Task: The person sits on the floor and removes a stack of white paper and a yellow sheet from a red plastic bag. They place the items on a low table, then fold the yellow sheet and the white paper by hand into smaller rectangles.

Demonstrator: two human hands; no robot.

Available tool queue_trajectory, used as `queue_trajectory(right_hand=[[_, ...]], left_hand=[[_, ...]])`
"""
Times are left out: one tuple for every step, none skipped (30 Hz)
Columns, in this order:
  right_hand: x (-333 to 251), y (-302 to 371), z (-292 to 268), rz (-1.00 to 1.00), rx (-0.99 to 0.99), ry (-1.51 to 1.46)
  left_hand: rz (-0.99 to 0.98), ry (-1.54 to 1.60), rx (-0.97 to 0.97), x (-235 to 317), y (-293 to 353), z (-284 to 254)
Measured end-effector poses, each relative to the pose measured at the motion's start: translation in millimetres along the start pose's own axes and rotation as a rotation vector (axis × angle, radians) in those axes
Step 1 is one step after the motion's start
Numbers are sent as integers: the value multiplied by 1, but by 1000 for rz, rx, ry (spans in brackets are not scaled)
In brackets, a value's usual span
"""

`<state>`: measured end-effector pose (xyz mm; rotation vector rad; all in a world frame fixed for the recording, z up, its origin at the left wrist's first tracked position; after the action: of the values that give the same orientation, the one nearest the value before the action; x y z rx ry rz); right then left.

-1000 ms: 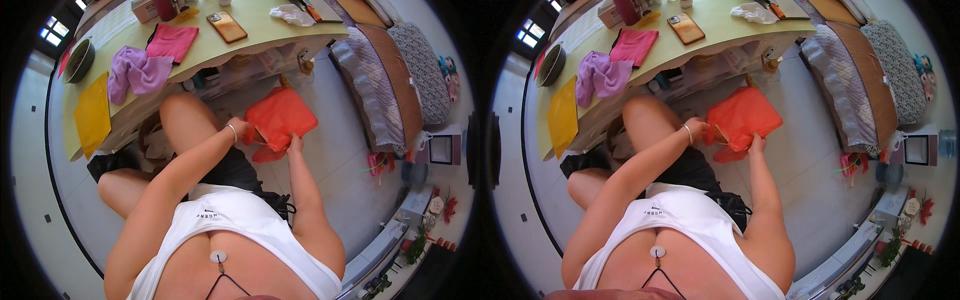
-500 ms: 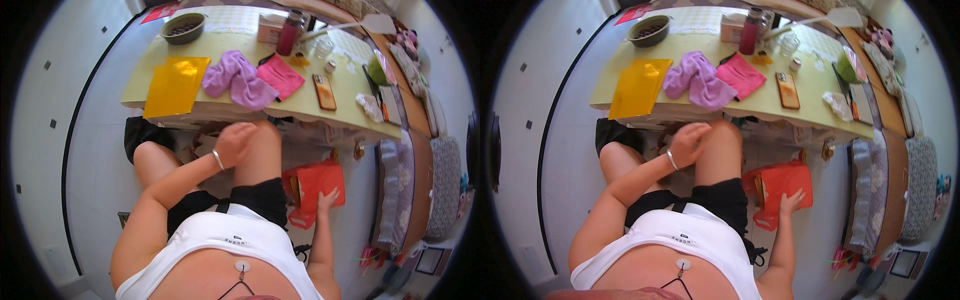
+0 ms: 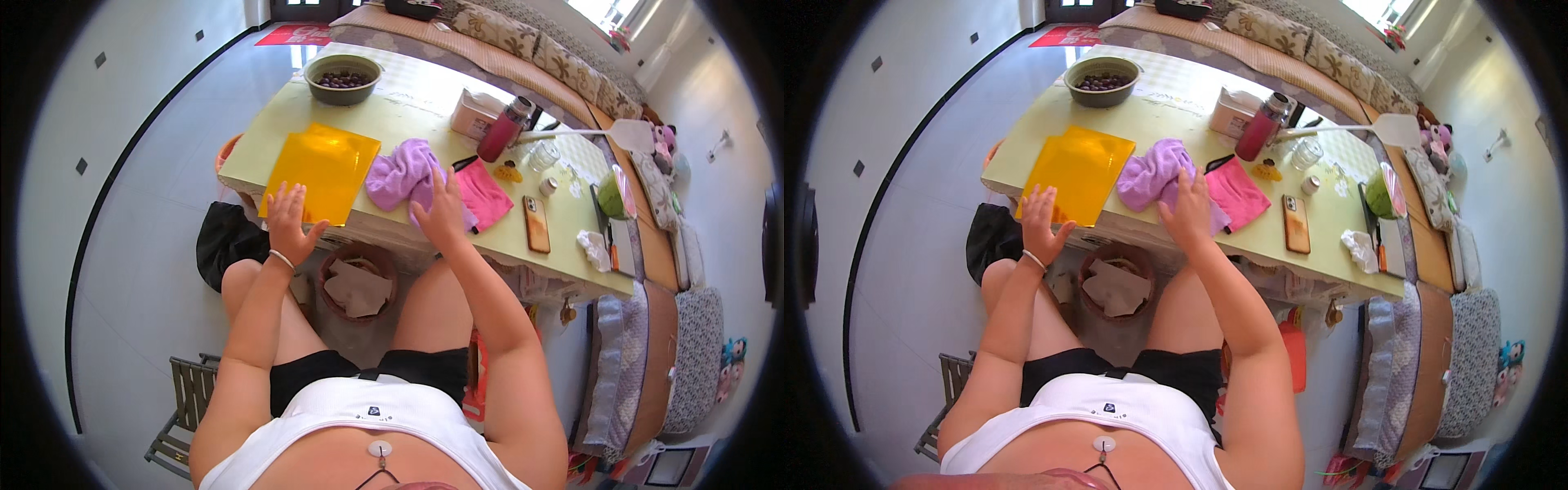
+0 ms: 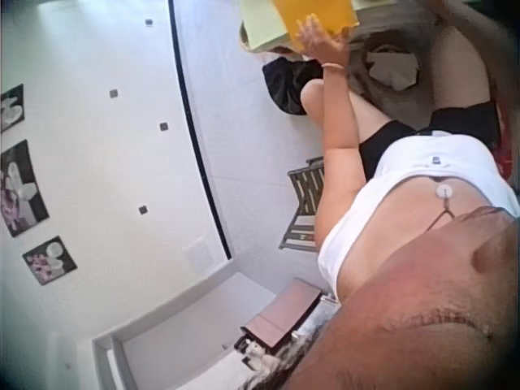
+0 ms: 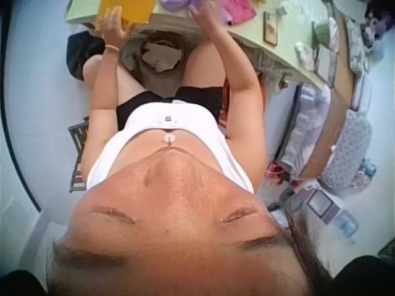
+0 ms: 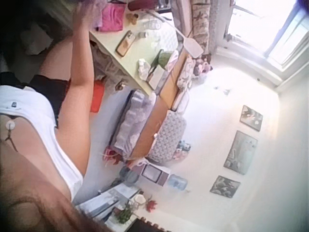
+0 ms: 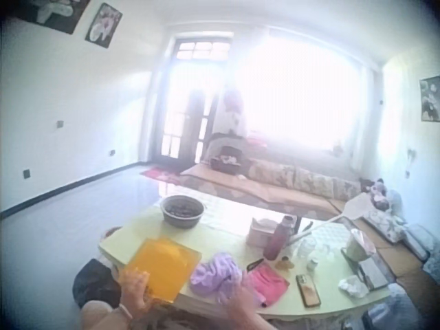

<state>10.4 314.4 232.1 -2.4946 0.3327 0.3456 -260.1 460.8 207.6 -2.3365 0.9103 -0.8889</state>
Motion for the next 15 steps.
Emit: queue_trajectory(right_hand=[[-12,-19,11,-16,-23,37],[-15,-32,23,55,-98,76],[-17,-44,35,126,-170,118],[-19,-53,47,194,-241,160],[-16,-58,57,161,-192,236],[-9,-62,65,128,-185,201],[3,-67,71,94,-182,167],[14,-70,75,55,-146,152],[24,-73,79,15,-110,137],[31,-73,78,-31,-40,133],[34,-76,77,-21,-48,126],[37,-82,76,-10,-54,120],[32,-94,65,-44,-12,131],[24,-107,51,-75,30,141],[11,-121,34,-71,83,24]], left_hand=[[-16,-3,-15,-5,-2,-1],[3,-5,-28,-6,-5,-1],[23,-8,-40,-5,-7,0],[42,-13,-51,-5,-10,0],[15,-20,-83,-8,-11,3],[0,-25,-102,-10,-12,4],[-18,-28,-120,-11,-11,5],[-38,-25,-140,-12,-11,8],[-33,-4,-163,-14,-11,12],[-27,-5,-186,-14,-11,14],[-24,-11,-206,-15,-11,13],[-21,-15,-225,-17,-11,13],[-21,-27,-238,-20,-11,17],[-28,-33,-248,-22,-10,18],[-29,-32,-261,-22,-8,21]])
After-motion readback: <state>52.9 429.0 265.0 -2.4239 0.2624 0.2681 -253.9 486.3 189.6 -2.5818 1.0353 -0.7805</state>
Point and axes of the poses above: each hand's wrist, its own y-axis away from the middle knuckle, its own z-axis out of the palm, x = y × z, the point moved 5 cm from there along -y, towards the middle knuckle, and after that the axes turned 12 degrees about -z, right-handed, at the moved point
